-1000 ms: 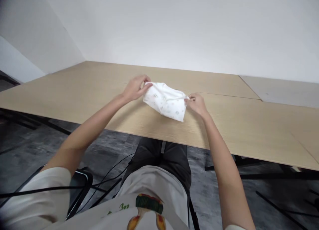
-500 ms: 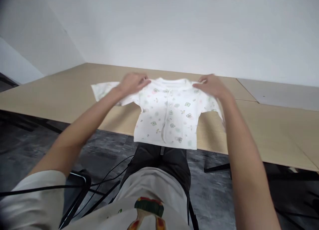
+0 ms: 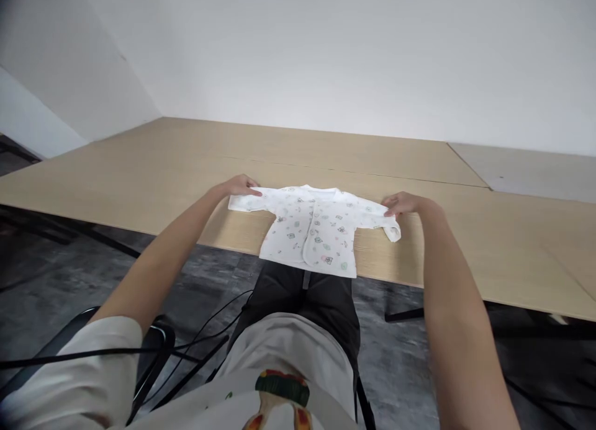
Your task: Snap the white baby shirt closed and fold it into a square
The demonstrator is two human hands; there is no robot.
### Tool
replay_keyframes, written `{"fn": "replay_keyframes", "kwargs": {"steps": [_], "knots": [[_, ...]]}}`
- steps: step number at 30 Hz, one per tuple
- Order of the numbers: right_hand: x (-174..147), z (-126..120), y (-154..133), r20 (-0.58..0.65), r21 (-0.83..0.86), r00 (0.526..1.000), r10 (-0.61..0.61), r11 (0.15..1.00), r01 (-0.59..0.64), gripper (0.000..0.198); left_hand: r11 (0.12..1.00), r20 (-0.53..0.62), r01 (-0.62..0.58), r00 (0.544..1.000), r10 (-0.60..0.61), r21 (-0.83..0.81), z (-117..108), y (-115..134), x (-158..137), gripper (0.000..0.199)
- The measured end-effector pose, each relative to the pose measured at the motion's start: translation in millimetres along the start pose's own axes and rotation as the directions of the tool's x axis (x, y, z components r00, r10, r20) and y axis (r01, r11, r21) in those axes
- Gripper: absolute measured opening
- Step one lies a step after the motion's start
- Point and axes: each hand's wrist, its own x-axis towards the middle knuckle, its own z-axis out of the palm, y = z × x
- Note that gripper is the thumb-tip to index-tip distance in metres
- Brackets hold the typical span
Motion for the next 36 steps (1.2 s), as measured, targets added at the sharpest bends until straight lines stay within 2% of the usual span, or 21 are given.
{"fn": "replay_keyframes", "kwargs": {"steps": [3, 5, 7, 9, 10, 11, 13, 15, 17, 19, 21, 23, 27, 31, 36], "knots": [[0, -11, 4, 0.098, -0.102, 0.986, 0.131, 0.987, -0.121, 0.014, 0.997, -0.134, 0.078, 0.988, -0.077, 0.004, -5, -12, 1, 0.031], [5, -13, -1, -0.011, -0.226, 0.975, 0.222, 0.949, -0.219, 0.017, 0.995, -0.261, 0.095, 0.962, -0.085, 0.025, -4, -11, 7, 0.029], [10, -8, -10, -0.177, -0.329, 0.950, 0.258, 0.894, -0.304, 0.025, 0.991, -0.373, 0.106, 0.925, -0.068, 0.084, 1, -5, 16, 0.021], [17, 3, -26, -0.345, -0.384, 0.913, 0.219, 0.854, -0.350, 0.029, 0.981, -0.444, 0.090, 0.896, -0.005, 0.169, 11, 10, 25, 0.013], [20, 11, -36, -0.399, -0.397, 0.900, 0.178, 0.851, -0.344, 0.032, 0.976, -0.453, 0.062, 0.891, 0.041, 0.210, 18, 22, 29, 0.015], [24, 19, -48, -0.423, -0.401, 0.895, 0.137, 0.858, -0.321, 0.034, 0.970, -0.445, 0.019, 0.890, 0.094, 0.244, 28, 36, 32, 0.021], [32, 39, -76, -0.392, -0.387, 0.919, 0.050, 0.897, -0.214, 0.038, 0.961, -0.386, -0.103, 0.901, 0.199, 0.255, 52, 71, 37, 0.031], [40, 60, -107, -0.343, -0.325, 0.937, -0.059, 0.944, -0.059, 0.039, 0.952, -0.320, -0.218, 0.906, 0.279, 0.213, 81, 109, 41, 0.029], [47, 79, -134, -0.319, -0.214, 0.936, -0.150, 0.973, 0.083, 0.035, 0.961, -0.272, -0.230, 0.925, 0.264, 0.150, 107, 141, 44, 0.026], [51, 95, -152, -0.318, -0.134, 0.930, -0.182, 0.980, 0.145, 0.032, 0.981, -0.259, -0.154, 0.949, 0.180, 0.116, 125, 161, 47, 0.028], [55, 106, -158, -0.345, -0.100, 0.920, -0.188, 0.982, 0.163, 0.033, 0.991, -0.276, -0.107, 0.953, 0.125, 0.082, 133, 167, 48, 0.029], [57, 113, -156, -0.383, -0.065, 0.901, -0.201, 0.979, 0.191, 0.033, 0.993, -0.282, -0.116, 0.952, 0.120, 0.030, 134, 163, 48, 0.027], [59, 116, -146, -0.426, 0.069, 0.882, -0.202, 0.965, 0.254, 0.028, 0.986, -0.275, -0.142, 0.955, 0.113, -0.089, 133, 154, 46, 0.021], [59, 117, -144, -0.461, 0.199, 0.871, -0.168, 0.938, 0.285, 0.020, 0.975, -0.277, -0.132, 0.958, 0.079, -0.179, 134, 156, 44, 0.018], [55, 118, -148, -0.466, 0.288, 0.876, -0.127, 0.914, 0.285, 0.013, 0.971, -0.310, -0.162, 0.945, 0.102, -0.176, 133, 159, 42, 0.016]]}}
